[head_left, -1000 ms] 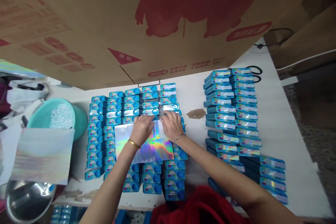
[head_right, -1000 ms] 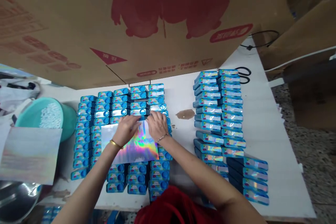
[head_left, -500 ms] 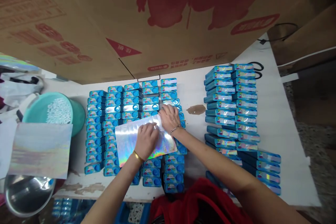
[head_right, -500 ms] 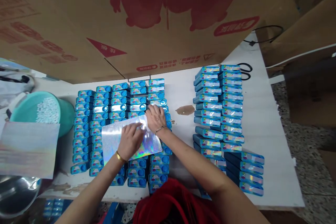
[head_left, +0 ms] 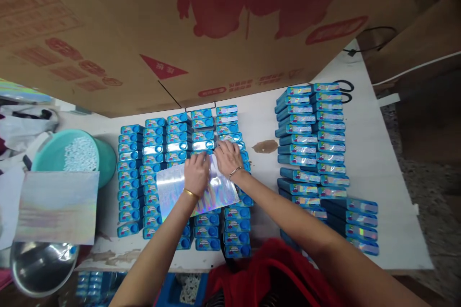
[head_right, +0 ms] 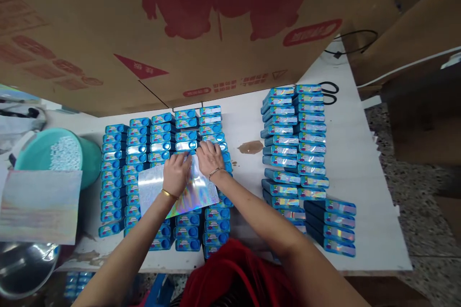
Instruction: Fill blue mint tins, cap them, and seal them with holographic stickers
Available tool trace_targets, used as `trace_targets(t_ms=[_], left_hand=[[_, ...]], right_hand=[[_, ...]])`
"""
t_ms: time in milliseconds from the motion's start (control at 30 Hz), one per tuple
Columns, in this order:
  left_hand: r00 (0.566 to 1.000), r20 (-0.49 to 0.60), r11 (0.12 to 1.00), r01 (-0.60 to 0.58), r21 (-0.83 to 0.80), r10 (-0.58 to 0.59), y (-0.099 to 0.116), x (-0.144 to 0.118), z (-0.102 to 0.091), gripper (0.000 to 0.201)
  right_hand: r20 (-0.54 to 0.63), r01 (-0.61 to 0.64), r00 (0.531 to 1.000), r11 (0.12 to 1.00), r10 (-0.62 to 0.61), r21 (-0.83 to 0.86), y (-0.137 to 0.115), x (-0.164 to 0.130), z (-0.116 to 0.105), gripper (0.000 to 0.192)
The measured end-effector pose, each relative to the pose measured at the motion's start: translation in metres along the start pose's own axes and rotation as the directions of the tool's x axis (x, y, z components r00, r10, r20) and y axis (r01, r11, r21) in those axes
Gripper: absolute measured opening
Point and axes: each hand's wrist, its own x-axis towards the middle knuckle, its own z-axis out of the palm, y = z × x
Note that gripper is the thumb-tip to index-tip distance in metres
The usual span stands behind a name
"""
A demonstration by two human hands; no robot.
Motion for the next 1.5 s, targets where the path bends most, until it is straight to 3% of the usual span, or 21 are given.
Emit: trace_targets(t_ms=[100, 200, 300, 333, 400, 467, 500, 567, 667, 767, 867, 967, 1033, 1133, 1367, 1500], left_hand=[[0.999, -0.039, 0.998, -0.037, -0.046, 0.035, 0.009, -0.017, -0.006, 0.021], [0.997, -0.074, 0.982, -0.023, -0.189, 0.009, 0.022, -0.035, -0.028, 0.011], [0.968, -0.125, 0.883, 0.142, -0.447, -0.219, 0.033, -0.046, -0.058, 0.008], [0.929, -0.137, 0.802, 0.215, -0.557, -0.344, 0.035, -0.046, -0.066, 0.01], [0.804, -0.104, 0.552, 0.301, -0.777, -0.585, 0.036, -0.04, -0.075, 0.017], [0.696, 0.012, 0.263, 0.287, -0.921, -0.718, 0.035, -0.028, -0.075, 0.024], [0.666, 0.077, 0.14, 0.266, -0.954, -0.742, 0.035, -0.02, -0.072, 0.027], [0.641, 0.174, -0.026, 0.234, -0.972, -0.747, 0.036, -0.005, -0.065, 0.031], [0.646, 0.238, -0.11, 0.233, -0.966, -0.725, 0.043, 0.013, -0.053, 0.03], [0.672, 0.267, -0.113, 0.264, -0.958, -0.69, 0.049, 0.03, -0.04, 0.028], [0.716, 0.2, -0.036, 0.238, -0.971, -0.669, 0.051, 0.054, -0.026, 0.022], [0.749, 0.017, 0.199, 0.198, -0.96, -0.662, 0.05, 0.084, -0.012, 0.016], [0.744, -0.09, 0.37, 0.22, -0.903, -0.662, 0.048, 0.102, -0.005, 0.015], [0.732, -0.131, 0.516, 0.33, -0.791, -0.669, 0.045, 0.118, 0.005, 0.013], [0.747, -0.09, 0.633, 0.486, -0.602, -0.659, 0.044, 0.124, 0.021, 0.013], [0.751, -0.057, 0.662, 0.539, -0.522, -0.657, 0.045, 0.127, 0.021, 0.014]], right_hand=[[0.02, -0.01, 1.0, 1.0, 0.01, 0.001, 0.0, 0.001, 0.001, 0.029], [0.036, -0.022, 0.999, 1.0, 0.022, 0.002, 0.001, 0.002, 0.003, 0.028], [0.034, -0.026, 0.999, 0.999, 0.025, 0.044, 0.002, 0.002, 0.0, 0.027], [0.014, -0.031, 0.999, 0.996, 0.03, 0.085, 0.003, 0.0, -0.004, 0.027], [-0.05, -0.049, 0.997, 0.975, 0.061, 0.218, 0.003, -0.006, -0.014, 0.028], [-0.104, -0.07, 0.987, 0.912, 0.122, 0.404, 0.002, -0.016, -0.027, 0.033], [-0.107, -0.074, 0.984, 0.864, 0.145, 0.498, 0.001, -0.022, -0.034, 0.037], [-0.083, -0.082, 0.981, 0.758, 0.177, 0.648, -0.003, -0.033, -0.046, 0.039], [-0.046, -0.141, 0.962, 0.63, 0.271, 0.764, -0.005, -0.041, -0.057, 0.034], [-0.041, -0.189, 0.926, 0.554, 0.376, 0.811, 0.004, -0.034, -0.063, 0.032], [-0.102, -0.177, 0.909, 0.596, 0.403, 0.783, 0.028, -0.016, -0.067, 0.031], [-0.19, -0.193, 0.899, 0.746, 0.395, 0.637, 0.057, 0.007, -0.067, 0.031], [-0.218, -0.226, 0.901, 0.836, 0.374, 0.499, 0.073, 0.021, -0.063, 0.031], [-0.219, -0.24, 0.92, 0.908, 0.326, 0.344, 0.09, 0.035, -0.053, 0.029], [-0.18, -0.234, 0.944, 0.945, 0.277, 0.228, 0.103, 0.043, -0.032, 0.026], [-0.121, -0.277, 0.94, 0.919, 0.32, 0.282, 0.109, 0.045, -0.023, 0.022]])
